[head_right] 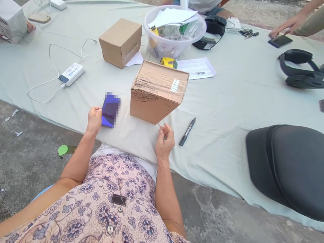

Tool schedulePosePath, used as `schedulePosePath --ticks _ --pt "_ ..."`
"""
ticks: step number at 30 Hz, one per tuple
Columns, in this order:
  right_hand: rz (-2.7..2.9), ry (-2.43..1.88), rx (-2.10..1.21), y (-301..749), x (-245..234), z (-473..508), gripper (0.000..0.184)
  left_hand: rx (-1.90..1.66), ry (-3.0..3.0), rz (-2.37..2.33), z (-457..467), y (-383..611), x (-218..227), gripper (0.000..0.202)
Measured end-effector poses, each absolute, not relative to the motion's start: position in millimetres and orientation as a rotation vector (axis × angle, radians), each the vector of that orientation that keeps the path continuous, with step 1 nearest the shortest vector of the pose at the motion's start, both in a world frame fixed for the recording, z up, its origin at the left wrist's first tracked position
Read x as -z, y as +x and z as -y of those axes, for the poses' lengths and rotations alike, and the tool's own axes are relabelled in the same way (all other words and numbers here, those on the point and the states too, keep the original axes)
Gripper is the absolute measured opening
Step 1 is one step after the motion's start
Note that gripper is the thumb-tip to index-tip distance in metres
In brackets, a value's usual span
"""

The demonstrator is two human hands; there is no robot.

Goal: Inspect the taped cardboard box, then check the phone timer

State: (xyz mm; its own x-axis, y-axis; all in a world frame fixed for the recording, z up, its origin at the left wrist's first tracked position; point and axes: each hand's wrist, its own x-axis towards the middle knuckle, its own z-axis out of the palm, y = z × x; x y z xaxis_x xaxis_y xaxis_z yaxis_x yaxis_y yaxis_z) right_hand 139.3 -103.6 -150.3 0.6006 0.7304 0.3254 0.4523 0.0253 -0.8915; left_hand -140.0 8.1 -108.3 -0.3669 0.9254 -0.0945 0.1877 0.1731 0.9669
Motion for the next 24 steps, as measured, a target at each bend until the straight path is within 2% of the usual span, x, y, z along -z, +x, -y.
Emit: schedulePosePath --ticks 4,8,11,14,18,21,24 --pt "0.963 -1.571 -0.213 139 147 106 0.029 -1.331 0.936 -1.565 -1 -139 109 0.011" --pt "1.029 -1.558 -0.159 134 140 111 0.025 -1.504 0.852 -1.273 11 -138 94 0.036" --pt "1.089 -1.532 -0.266 121 128 116 0.026 -1.568 0.854 -1.085 22 -132 73 0.049" --pt "1.147 -1.444 -0.581 103 111 123 0.033 -1.523 0.875 -0.985 36 -119 55 0.048" --pt "1.226 -1.236 -1.035 82 90 133 0.052 -1.389 0.880 -0.887 56 -97 45 0.042" --pt "1.227 -1.148 -1.171 74 83 140 0.061 -1.308 0.867 -0.849 65 -83 45 0.039" --pt "1.210 -1.151 -1.175 72 82 143 0.060 -1.287 0.850 -0.825 69 -75 45 0.038"
